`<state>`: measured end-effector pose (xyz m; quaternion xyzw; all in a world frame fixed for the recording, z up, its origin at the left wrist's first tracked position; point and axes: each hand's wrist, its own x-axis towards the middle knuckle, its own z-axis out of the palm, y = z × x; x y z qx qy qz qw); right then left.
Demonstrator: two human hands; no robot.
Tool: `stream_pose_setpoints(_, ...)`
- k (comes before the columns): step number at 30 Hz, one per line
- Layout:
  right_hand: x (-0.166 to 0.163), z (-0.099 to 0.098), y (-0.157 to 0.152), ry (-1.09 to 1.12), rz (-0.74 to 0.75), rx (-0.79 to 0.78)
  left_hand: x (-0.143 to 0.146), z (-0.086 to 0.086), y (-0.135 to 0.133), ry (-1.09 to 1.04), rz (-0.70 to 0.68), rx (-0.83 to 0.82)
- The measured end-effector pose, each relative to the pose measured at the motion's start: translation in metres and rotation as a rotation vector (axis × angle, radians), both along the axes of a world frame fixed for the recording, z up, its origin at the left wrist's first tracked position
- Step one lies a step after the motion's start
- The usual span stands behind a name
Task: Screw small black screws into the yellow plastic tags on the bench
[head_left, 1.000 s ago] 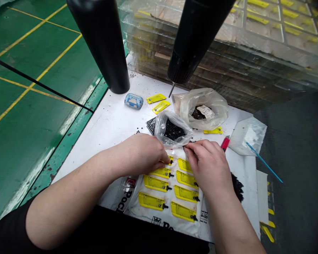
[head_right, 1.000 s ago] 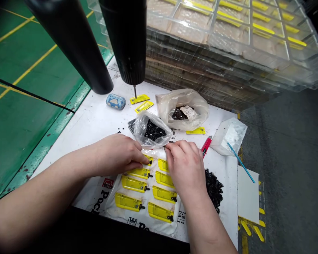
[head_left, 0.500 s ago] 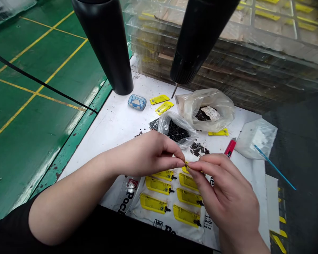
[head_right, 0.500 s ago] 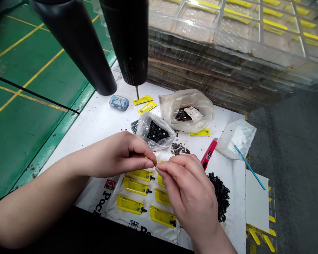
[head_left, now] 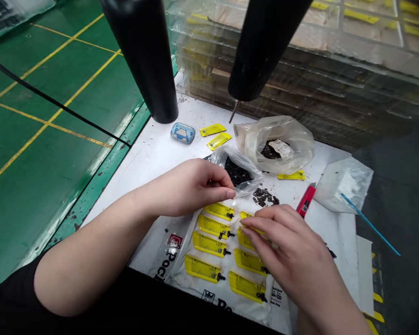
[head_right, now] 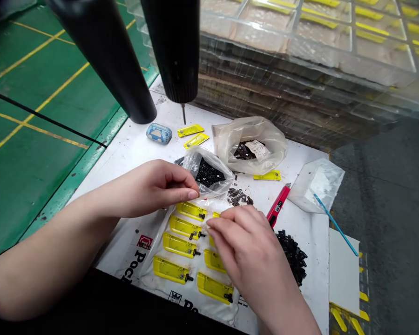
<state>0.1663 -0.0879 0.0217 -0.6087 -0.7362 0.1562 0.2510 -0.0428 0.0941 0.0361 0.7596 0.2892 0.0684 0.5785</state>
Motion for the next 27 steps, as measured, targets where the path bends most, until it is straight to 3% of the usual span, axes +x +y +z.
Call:
stream_pose_setpoints(4, -0.012, -0.006, 0.001, -0.025, 0.153, -0.064, 0.0, 0.001, 0.002, 0.143, -0.022, 0.21)
stream_pose_setpoints(8, -0.024, -0.013, 0.002, -0.054, 0.181, -0.079, 0.0, 0.002, 0.002, 0.237, -0.106, 0.329)
stream_pose_setpoints(27, -0.023, -0.02, 0.005, -0.096, 0.22, -0.035, 0.002, 0.003, -0.001, 0.233, -0.102, 0.395)
